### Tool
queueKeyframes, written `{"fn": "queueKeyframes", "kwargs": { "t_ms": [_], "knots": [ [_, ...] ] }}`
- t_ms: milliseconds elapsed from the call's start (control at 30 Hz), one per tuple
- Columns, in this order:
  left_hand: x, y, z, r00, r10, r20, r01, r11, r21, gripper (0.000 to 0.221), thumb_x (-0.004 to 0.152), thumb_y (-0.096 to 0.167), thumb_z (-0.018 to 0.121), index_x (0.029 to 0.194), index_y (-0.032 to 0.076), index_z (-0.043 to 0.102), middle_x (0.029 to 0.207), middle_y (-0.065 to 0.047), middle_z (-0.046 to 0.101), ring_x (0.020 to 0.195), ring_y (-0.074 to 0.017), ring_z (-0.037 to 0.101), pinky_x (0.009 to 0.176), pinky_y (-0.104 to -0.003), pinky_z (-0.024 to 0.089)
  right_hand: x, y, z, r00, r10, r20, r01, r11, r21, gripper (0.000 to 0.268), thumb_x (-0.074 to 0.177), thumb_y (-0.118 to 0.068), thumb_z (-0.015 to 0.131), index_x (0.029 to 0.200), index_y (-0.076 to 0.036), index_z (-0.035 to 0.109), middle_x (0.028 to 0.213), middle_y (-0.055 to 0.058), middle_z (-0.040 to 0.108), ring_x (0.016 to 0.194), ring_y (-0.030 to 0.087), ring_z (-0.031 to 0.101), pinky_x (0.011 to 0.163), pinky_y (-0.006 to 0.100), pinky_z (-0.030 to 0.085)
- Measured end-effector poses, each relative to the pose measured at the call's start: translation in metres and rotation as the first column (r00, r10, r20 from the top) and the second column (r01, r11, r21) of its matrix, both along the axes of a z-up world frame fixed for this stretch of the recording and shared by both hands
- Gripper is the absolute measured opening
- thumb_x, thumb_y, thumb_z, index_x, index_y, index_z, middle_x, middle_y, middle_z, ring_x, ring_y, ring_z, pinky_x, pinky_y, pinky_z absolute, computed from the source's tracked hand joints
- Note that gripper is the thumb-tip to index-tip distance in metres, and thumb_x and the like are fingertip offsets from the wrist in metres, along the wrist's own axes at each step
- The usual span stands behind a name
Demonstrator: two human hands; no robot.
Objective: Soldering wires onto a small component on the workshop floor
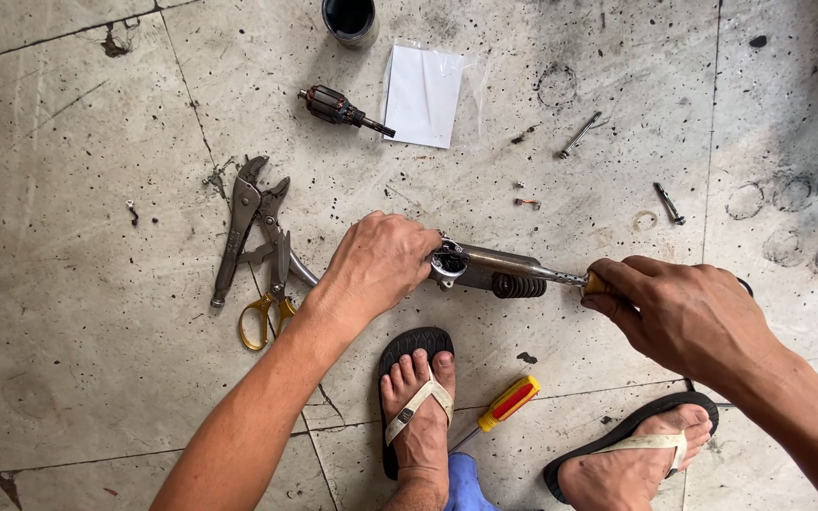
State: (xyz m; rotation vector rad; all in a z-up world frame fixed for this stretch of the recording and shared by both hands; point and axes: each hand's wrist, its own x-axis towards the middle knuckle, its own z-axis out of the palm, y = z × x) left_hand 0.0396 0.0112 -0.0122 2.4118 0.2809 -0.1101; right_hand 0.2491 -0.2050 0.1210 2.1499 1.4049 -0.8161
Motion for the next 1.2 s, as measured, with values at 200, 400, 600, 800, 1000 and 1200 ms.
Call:
{"fn": "queueKeyframes", "kwargs": {
  "t_ms": [200, 400, 600, 800, 1000, 1200],
  "knots": [
    [0.006, 0.001, 0.002, 0.997, -0.068, -0.024, 0.07, 0.994, 0.081, 0.017, 0.073, 0.012, 0.087, 0.078, 0.007, 0.072, 0.064, -0.005, 0.07, 0.052, -0.0139, 0.062, 0.054, -0.029, 0.056, 0.001, 0.0, -0.001, 1.0, 0.015, 0.005, -0.014, 1.0, -0.022, 0.03, 0.093, -0.055, 0.054, 0.101, -0.03, 0.068, 0.08, -0.008, 0.076, 0.043, 0.014, 0.066, 0.04, 0.03, 0.053],
    [0.007, 0.001, 0.004, 0.999, -0.048, -0.008, 0.049, 0.996, 0.078, 0.013, 0.075, 0.012, 0.083, 0.076, 0.006, 0.071, 0.064, -0.007, 0.068, 0.053, -0.019, 0.065, 0.053, -0.034, 0.055, 0.001, 0.0, -0.001, 1.0, 0.005, 0.002, -0.005, 1.0, -0.029, 0.029, 0.093, -0.054, 0.054, 0.102, -0.03, 0.069, 0.081, -0.009, 0.077, 0.043, 0.014, 0.067, 0.04, 0.03, 0.053],
    [0.005, -0.001, 0.003, 0.999, -0.016, -0.033, 0.016, 1.0, 0.022, 0.016, 0.073, 0.011, 0.085, 0.082, 0.006, 0.073, 0.068, -0.009, 0.07, 0.051, -0.0174, 0.065, 0.047, -0.031, 0.055, 0.001, -0.001, -0.001, 1.0, 0.019, 0.017, -0.019, 1.0, -0.008, 0.03, 0.093, -0.053, 0.055, 0.105, -0.03, 0.069, 0.083, -0.008, 0.077, 0.043, 0.015, 0.067, 0.039, 0.03, 0.053],
    [0.005, -0.004, 0.006, 0.999, -0.018, 0.046, 0.015, 0.997, 0.077, 0.013, 0.075, 0.007, 0.082, 0.075, 0.007, 0.069, 0.063, -0.005, 0.065, 0.055, -0.0153, 0.062, 0.052, -0.031, 0.054, -0.002, -0.001, 0.001, 0.999, 0.029, 0.044, -0.028, 0.999, -0.024, 0.029, 0.093, -0.053, 0.055, 0.107, -0.031, 0.068, 0.082, -0.009, 0.077, 0.043, 0.015, 0.069, 0.04, 0.03, 0.054],
    [0.005, -0.009, 0.006, 0.998, -0.012, 0.065, 0.004, 0.992, 0.13, 0.014, 0.085, 0.005, 0.071, 0.072, 0.009, 0.07, 0.062, -0.006, 0.065, 0.055, -0.0153, 0.06, 0.057, -0.032, 0.054, -0.005, -0.005, 0.002, 0.997, 0.049, 0.061, -0.049, 0.999, 0.007, 0.03, 0.093, -0.054, 0.056, 0.106, -0.03, 0.067, 0.08, -0.009, 0.075, 0.043, 0.015, 0.067, 0.04, 0.03, 0.052],
    [0.0, -0.012, 0.004, 0.993, 0.005, 0.118, -0.019, 0.992, 0.122, 0.017, 0.082, 0.003, 0.072, 0.068, 0.009, 0.064, 0.061, -0.006, 0.063, 0.055, -0.0168, 0.058, 0.063, -0.034, 0.053, -0.008, -0.007, 0.002, 0.997, 0.036, 0.063, -0.037, 0.999, 0.013, 0.033, 0.092, -0.054, 0.055, 0.113, -0.031, 0.066, 0.082, -0.009, 0.075, 0.043, 0.016, 0.068, 0.039, 0.031, 0.052]
  ]
}}
